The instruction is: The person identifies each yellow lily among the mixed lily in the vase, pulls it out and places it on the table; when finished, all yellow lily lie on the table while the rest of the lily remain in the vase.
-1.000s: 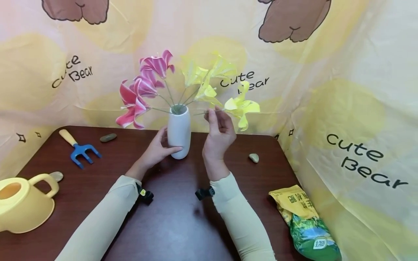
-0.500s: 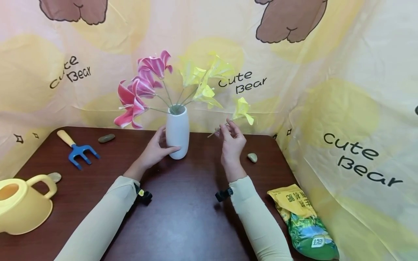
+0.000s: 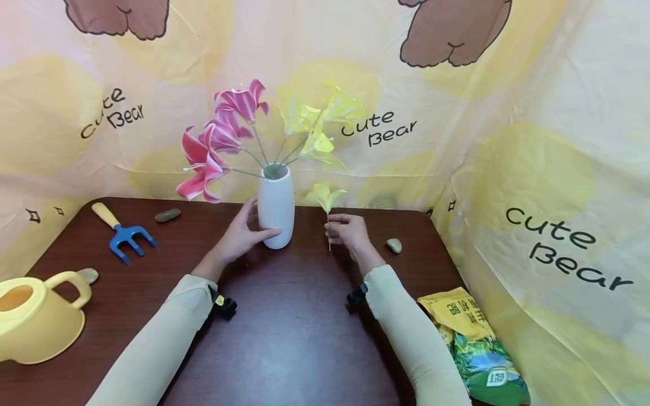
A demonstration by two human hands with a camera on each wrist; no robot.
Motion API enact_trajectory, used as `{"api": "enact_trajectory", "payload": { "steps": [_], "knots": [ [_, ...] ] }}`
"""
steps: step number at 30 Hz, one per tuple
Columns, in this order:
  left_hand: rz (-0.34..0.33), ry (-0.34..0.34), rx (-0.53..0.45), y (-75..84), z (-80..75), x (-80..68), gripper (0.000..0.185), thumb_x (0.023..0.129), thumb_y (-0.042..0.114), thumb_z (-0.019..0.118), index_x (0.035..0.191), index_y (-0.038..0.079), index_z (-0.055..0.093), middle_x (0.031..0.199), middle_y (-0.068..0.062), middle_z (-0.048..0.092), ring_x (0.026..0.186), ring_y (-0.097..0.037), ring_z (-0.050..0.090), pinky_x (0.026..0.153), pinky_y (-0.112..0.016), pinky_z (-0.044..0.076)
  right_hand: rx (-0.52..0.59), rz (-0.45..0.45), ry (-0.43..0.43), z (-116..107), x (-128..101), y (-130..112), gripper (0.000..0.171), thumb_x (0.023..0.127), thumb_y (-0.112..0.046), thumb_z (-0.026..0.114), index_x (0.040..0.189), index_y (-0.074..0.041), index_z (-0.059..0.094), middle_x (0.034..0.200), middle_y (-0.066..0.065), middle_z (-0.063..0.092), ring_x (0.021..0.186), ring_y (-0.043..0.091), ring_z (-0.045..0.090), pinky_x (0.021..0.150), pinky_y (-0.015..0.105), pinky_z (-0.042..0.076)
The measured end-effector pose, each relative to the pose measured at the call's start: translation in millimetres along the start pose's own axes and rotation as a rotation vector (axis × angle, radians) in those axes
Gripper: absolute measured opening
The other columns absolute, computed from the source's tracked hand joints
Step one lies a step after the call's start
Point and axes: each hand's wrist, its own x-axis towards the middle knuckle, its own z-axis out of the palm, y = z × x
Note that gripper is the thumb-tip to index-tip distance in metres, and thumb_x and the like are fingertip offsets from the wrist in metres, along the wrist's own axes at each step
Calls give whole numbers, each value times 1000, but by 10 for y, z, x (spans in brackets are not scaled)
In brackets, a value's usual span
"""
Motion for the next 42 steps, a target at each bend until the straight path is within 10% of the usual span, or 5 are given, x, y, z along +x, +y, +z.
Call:
{"api": "enact_trajectory", "payload": {
  "steps": [27, 42],
  "knots": [
    [-3, 0, 22, -7, 0, 4, 97, 93, 29, 95, 170, 37, 36, 166, -12, 51, 152, -42, 52, 124, -70, 47, -121, 45, 103, 25, 8, 99, 33, 105, -11, 78, 135, 1, 76, 117, 19, 83, 84, 18, 78, 76, 34, 71],
    [-35, 0, -10, 29, 21, 2, 102, 94, 22, 93, 174, 35, 31, 171, -15, 46, 157, -45, 47, 127, -73, 42, 428, -361, 79, 647, -329, -792, 18, 102, -6, 81, 119, -3, 80, 105, -1, 82, 103, 18, 79, 99, 35, 68]
  ]
}}
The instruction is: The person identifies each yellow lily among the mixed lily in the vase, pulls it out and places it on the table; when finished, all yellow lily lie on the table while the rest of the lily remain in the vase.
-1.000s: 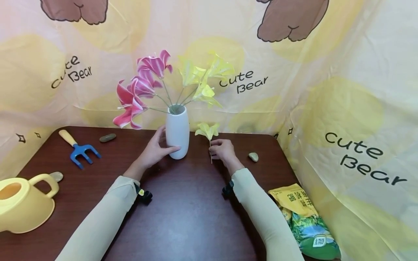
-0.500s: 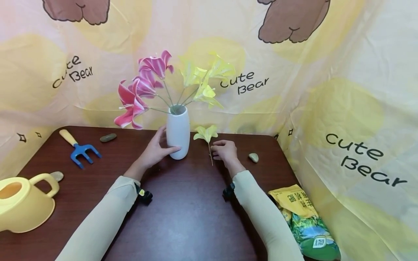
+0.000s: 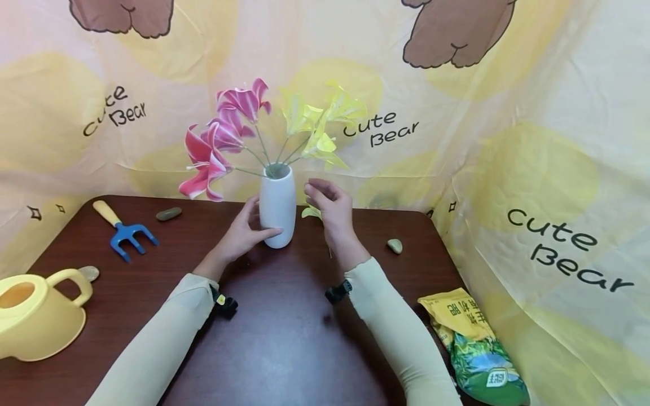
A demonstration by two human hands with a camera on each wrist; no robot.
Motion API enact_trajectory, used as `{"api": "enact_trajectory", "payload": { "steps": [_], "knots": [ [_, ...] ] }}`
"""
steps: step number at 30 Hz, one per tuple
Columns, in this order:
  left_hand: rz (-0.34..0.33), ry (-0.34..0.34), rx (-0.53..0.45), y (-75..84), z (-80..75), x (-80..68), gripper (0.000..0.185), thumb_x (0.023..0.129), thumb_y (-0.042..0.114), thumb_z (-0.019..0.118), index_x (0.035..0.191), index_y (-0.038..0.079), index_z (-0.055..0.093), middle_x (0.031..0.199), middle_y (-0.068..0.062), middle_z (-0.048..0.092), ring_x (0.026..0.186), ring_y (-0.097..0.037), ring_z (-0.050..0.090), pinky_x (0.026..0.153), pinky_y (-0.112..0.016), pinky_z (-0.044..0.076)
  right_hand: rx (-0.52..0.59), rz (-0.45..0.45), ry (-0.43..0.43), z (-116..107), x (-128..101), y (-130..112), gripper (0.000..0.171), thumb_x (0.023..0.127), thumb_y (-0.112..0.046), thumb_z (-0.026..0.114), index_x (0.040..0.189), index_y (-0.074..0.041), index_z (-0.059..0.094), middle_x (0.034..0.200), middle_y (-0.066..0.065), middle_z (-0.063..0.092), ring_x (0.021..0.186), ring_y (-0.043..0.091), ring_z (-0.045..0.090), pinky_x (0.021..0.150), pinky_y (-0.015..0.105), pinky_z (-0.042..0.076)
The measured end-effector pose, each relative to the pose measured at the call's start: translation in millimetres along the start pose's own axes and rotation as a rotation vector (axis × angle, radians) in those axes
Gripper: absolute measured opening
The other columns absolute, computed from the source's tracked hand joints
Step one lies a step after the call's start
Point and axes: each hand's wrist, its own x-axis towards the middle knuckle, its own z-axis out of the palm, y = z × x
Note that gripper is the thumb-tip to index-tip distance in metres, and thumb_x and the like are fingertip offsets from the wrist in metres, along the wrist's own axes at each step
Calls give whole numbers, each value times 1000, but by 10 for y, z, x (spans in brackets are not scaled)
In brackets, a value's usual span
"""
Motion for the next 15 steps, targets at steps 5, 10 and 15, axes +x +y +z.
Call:
{"api": "enact_trajectory", "payload": {
  "steps": [5, 10, 15],
  "knots": [
    [-9, -8, 11, -11, -8, 3, 99, 94, 29, 93, 172, 39, 33, 168, -12, 49, 155, -41, 49, 126, -71, 45, 134, -21, 17, 285, 10, -72, 13, 103, -4, 80, 109, -15, 82, 104, -3, 84, 105, 14, 79, 117, 48, 60],
    [2, -11, 13, -18, -18, -7, 97, 95, 32, 93, 171, 40, 34, 167, -11, 50, 153, -40, 50, 125, -70, 46, 188, -25, 37, 477, 65, -78, 13, 103, -6, 80, 112, -16, 81, 106, -5, 82, 105, 12, 76, 108, 36, 59],
    [9, -8, 6, -18, -19, 1, 96, 95, 29, 93, 171, 39, 35, 167, -12, 50, 154, -41, 51, 125, -70, 47, 210, 7, 111, 618, 104, -106, 9, 102, -11, 83, 106, -18, 80, 108, -5, 78, 104, 13, 74, 99, 31, 58]
  ]
}}
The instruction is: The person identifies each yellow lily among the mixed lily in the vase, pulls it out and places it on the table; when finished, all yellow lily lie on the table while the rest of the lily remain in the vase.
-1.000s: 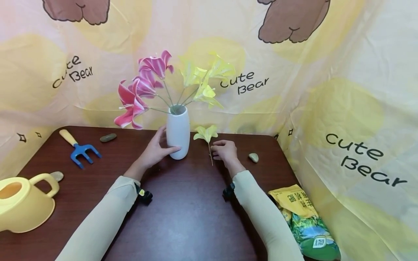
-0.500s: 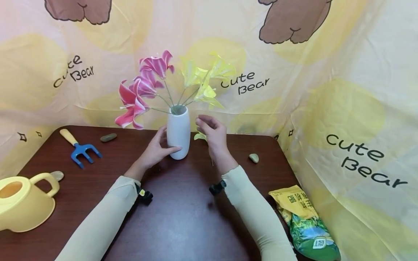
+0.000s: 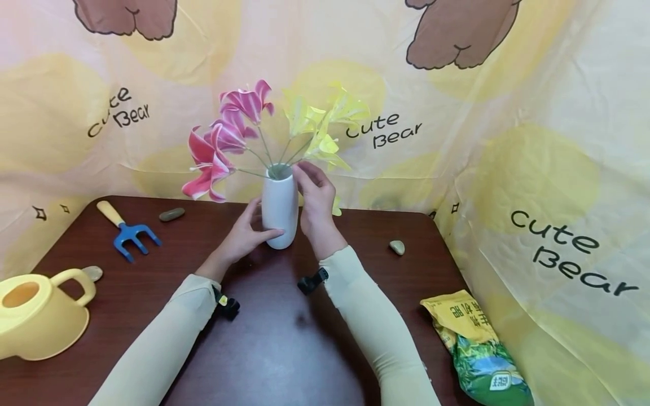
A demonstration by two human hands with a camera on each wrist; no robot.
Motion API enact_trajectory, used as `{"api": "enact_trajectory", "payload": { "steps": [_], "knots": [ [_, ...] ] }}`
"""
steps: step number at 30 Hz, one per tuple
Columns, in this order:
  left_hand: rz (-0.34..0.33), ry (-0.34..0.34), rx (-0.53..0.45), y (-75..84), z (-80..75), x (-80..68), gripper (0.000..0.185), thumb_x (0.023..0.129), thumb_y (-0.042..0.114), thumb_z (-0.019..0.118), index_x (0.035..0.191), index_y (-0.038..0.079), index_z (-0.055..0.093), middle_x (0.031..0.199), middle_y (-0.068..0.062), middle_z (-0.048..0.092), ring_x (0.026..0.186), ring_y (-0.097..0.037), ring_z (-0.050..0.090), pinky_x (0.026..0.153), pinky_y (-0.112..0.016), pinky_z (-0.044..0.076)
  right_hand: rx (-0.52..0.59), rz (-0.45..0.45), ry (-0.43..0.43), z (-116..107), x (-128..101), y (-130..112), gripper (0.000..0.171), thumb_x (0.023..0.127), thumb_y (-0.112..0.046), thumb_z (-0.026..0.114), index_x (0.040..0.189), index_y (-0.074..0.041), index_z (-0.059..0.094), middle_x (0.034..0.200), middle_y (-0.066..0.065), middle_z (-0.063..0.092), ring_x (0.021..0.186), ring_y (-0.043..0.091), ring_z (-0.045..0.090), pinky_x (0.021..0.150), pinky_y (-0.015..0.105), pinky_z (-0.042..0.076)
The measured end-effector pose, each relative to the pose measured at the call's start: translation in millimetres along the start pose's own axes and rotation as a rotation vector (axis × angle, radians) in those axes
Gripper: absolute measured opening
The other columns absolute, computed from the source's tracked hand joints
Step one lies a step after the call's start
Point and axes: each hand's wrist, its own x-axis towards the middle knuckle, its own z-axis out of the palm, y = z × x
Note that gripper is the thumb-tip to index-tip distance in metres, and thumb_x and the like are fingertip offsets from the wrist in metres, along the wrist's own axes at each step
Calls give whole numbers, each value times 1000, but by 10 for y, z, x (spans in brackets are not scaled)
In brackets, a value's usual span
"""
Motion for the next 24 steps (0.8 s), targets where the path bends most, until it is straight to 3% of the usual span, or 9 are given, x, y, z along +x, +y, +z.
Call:
{"api": "enact_trajectory", "payload": {
  "steps": [11, 19, 24],
  "knots": [
    [-8, -3, -3, -24, 1, 23, 95, 95, 30, 92, 171, 40, 35, 168, -11, 49, 155, -41, 50, 126, -69, 46, 60, -29, 50, 123, 44, -16, 14, 101, -6, 82, 95, -19, 80, 106, -5, 80, 96, 13, 77, 91, 27, 58],
    [-20, -13, -15, 3, 0, 5, 97, 96, 31, 92, 172, 42, 33, 171, -10, 47, 158, -41, 47, 128, -69, 44, 111, -78, 39, 130, 49, -72, 21, 102, -1, 80, 90, -19, 79, 98, -4, 82, 90, 11, 80, 105, 43, 56],
    [-15, -8, -5, -6, -2, -6, 97, 95, 32, 92, 171, 42, 33, 170, -10, 48, 157, -40, 49, 127, -70, 45, 96, -104, 36, 90, 50, -162, 20, 103, -4, 79, 92, -21, 80, 99, -6, 81, 91, 10, 79, 101, 39, 59]
  ]
}}
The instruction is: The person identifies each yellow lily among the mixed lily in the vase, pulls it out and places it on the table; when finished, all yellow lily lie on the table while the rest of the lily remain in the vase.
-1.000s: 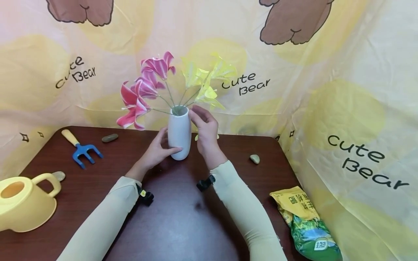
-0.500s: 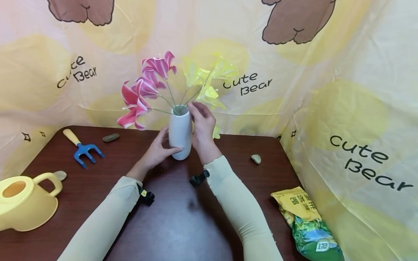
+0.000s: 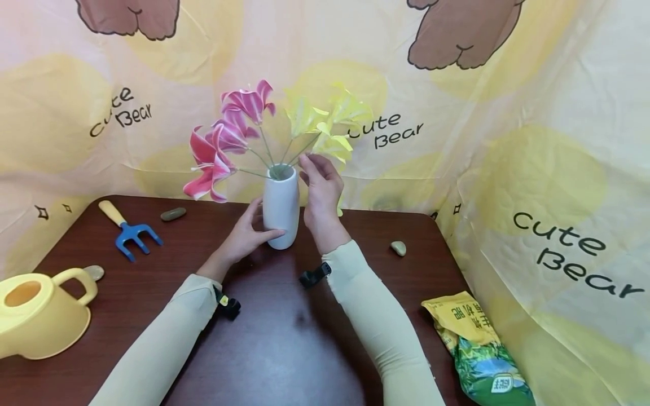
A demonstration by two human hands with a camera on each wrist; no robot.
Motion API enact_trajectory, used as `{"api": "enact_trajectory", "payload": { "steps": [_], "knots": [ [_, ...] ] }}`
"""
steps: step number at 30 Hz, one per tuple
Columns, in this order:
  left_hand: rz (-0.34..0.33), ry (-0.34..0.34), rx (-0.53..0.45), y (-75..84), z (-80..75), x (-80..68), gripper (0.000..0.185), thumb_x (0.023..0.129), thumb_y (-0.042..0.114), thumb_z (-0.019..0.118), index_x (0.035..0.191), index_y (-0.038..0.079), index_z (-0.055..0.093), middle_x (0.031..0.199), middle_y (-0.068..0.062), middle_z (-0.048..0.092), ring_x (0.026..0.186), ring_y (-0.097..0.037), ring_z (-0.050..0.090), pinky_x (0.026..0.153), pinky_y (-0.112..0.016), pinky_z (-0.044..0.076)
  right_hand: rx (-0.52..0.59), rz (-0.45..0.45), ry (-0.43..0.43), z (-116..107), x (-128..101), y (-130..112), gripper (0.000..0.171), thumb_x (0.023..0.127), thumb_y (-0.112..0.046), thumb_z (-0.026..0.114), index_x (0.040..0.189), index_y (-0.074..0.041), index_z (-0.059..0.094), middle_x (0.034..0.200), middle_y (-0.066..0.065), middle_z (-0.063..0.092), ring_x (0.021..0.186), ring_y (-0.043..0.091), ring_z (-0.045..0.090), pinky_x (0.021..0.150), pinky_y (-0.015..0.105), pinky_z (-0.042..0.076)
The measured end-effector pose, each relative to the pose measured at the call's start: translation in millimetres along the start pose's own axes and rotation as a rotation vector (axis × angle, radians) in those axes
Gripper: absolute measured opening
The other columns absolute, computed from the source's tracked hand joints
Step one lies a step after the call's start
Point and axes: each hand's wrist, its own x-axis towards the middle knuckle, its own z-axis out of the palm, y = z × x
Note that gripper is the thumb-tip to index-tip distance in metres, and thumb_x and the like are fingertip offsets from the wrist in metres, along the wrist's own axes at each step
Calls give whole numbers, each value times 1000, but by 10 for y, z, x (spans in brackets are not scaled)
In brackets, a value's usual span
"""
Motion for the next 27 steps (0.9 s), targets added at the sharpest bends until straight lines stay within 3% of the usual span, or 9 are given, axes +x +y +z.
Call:
{"api": "enact_trajectory", "payload": {
  "steps": [7, 14, 21, 27],
  "knots": [
    [58, 19, 11, -19, 29, -15, 98, 93, 25, 94, 172, 36, 36, 166, -14, 52, 152, -42, 53, 125, -69, 47, 51, -52, -16, -26, 21, -275, 21, 104, -1, 77, 93, -20, 78, 98, -4, 80, 90, 12, 78, 92, 34, 64],
    [43, 16, 11, -10, 33, -19, 98, 94, 26, 93, 172, 37, 35, 168, -12, 50, 154, -42, 52, 125, -70, 48, 106, -101, -36, -181, 119, -619, 16, 105, 2, 74, 100, -12, 78, 90, 3, 79, 85, 17, 78, 78, 32, 68],
    [35, 14, 21, -12, 26, -16, 99, 94, 30, 94, 172, 38, 34, 170, -12, 48, 155, -42, 50, 125, -72, 46, 58, -87, -20, -753, 288, -842, 9, 106, -2, 75, 114, -7, 75, 93, 5, 77, 84, 19, 77, 74, 32, 68],
    [56, 27, 25, -18, 24, -15, 99, 93, 27, 95, 172, 35, 37, 166, -14, 52, 152, -43, 53, 125, -71, 45, 2, 7, 17, -1363, 396, -896, 17, 104, -6, 79, 119, -7, 71, 95, 4, 76, 84, 18, 75, 73, 29, 67]
  ]
}}
